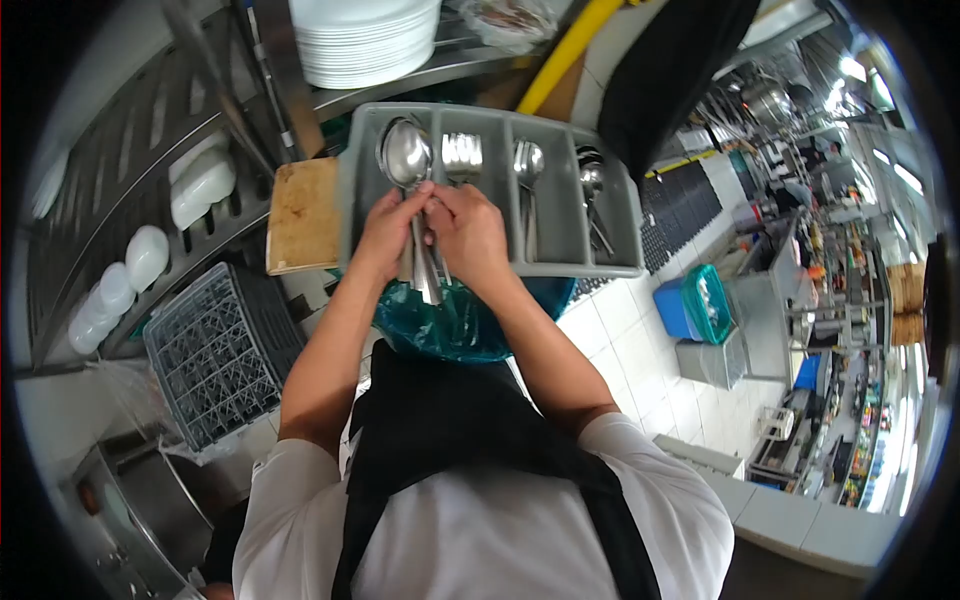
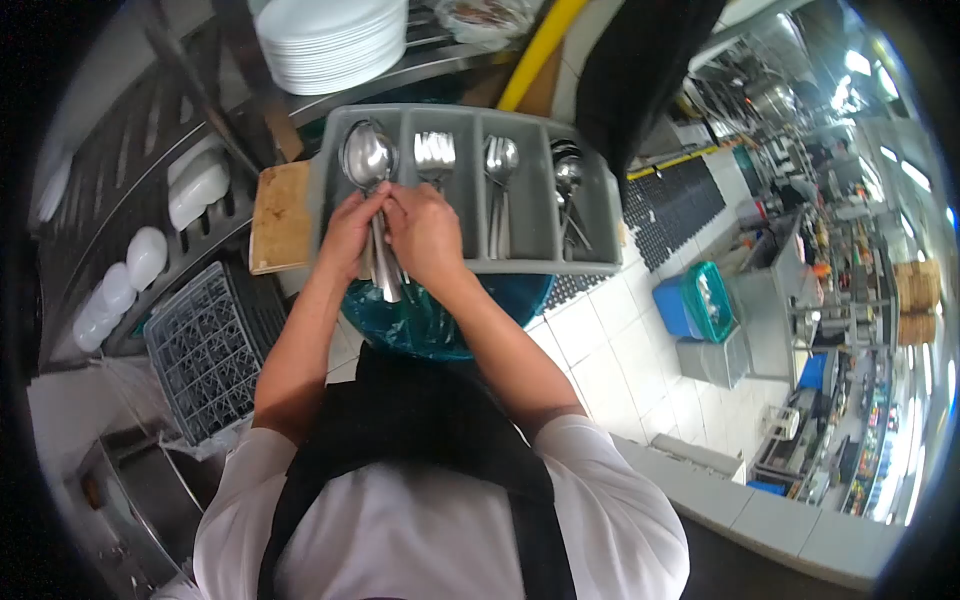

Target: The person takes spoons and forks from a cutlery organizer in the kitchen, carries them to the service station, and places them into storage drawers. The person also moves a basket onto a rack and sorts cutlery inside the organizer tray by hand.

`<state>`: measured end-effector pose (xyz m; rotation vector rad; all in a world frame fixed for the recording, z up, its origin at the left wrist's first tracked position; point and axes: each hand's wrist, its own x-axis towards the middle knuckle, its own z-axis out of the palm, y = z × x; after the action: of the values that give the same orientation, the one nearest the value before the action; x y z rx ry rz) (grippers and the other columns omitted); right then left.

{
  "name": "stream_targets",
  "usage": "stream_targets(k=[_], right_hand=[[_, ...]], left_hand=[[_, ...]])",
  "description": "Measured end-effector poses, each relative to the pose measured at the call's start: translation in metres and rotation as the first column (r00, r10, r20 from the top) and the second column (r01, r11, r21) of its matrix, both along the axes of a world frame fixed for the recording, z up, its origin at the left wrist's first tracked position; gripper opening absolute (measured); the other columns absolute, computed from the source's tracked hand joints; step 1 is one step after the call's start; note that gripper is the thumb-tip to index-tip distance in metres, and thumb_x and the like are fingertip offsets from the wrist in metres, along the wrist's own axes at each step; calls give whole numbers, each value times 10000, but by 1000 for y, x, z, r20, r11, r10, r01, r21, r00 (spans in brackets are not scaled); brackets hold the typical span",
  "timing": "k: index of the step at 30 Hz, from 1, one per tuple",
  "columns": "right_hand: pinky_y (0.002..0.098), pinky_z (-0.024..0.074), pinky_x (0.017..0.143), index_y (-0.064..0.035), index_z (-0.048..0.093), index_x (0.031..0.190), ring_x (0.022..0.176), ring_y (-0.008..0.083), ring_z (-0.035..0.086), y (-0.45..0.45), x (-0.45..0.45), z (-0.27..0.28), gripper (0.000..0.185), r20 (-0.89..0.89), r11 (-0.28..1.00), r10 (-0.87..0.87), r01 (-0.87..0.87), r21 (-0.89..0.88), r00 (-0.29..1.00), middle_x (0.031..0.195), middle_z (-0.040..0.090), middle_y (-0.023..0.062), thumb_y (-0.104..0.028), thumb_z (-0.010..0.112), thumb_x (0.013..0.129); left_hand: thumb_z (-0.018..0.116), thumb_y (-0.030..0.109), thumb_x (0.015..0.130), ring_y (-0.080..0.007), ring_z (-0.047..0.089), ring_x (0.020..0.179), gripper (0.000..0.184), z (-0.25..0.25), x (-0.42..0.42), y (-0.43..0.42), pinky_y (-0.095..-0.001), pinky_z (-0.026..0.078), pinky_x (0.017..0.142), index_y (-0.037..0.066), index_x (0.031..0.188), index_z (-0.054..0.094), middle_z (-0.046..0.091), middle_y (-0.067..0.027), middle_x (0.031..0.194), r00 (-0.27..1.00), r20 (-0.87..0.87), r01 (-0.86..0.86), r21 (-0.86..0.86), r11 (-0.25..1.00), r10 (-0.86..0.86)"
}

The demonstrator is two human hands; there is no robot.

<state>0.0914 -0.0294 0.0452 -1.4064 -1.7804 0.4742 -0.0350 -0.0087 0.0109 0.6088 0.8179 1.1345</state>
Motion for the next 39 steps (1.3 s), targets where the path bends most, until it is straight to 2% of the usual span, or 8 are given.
stream_targets(k=[2,5,7,16,19,24,28,39], right_hand=[[491,502,758,-8,656,923,831,437,613,1,-2,-3,152,13,997,-38,37,71,999,850,642,237,-139,589,885],[454,526,723,3,650,921,813,397,653,4,-2,-3,131,-124,994,-86,77,-72,989,826,654,219,-100,592,865],[370,540,632,40,642,941,742,276,706,7,6,-2,136,-526,963,-97,-54,-264,845,802,672,182,-48,584,855],[435,525,782,-19,686,1027,887,408,654,2,4,19,195,-211,994,68,-85,-75,975,940,675,223,-147,649,884],[374,527,700,-33,703,991,763,318,680,15,34,6,151,-58,971,-123,133,197,991,899,693,182,-133,655,888],[459,554,801,6,671,911,914,397,682,48,127,-38,201,629,906,-230,400,-141,743,933,693,238,-187,626,876],[447,554,852,25,679,901,969,403,680,56,136,-67,171,687,847,-221,485,-217,692,954,699,247,-72,545,856],[405,528,721,-18,668,901,767,344,674,34,104,12,193,-20,921,-312,297,-252,950,812,693,179,-203,685,853]], left_hand=[[643,286,959,-87,625,781,229,-7,-4,6,-239,497,608,79,1049,608,654,0,917,999,-31,45,30,999,-45],[658,297,948,-94,577,578,221,-4,3,5,-228,465,505,82,941,609,627,0,763,1000,1,-4,43,999,4],[668,334,939,-111,578,577,264,-5,-2,6,-249,480,511,86,942,574,597,-1,730,1000,-17,13,-1,1000,-13],[658,348,946,-131,600,636,281,4,3,0,-268,512,599,88,957,550,601,-21,750,992,123,-17,-7,1000,18],[657,328,948,-135,604,633,249,-3,-4,3,-269,505,595,102,946,553,564,-3,718,998,44,40,39,998,-42],[662,330,945,-136,589,616,248,-5,-4,3,-282,485,563,116,926,538,517,14,687,997,55,56,35,998,-58],[623,342,968,-125,562,608,248,-2,-5,3,-280,473,565,125,899,525,503,23,694,996,31,78,30,997,-78],[651,313,952,-117,543,573,246,-6,-4,5,-279,464,535,132,901,492,506,23,684,992,90,88,-3,996,-87]])
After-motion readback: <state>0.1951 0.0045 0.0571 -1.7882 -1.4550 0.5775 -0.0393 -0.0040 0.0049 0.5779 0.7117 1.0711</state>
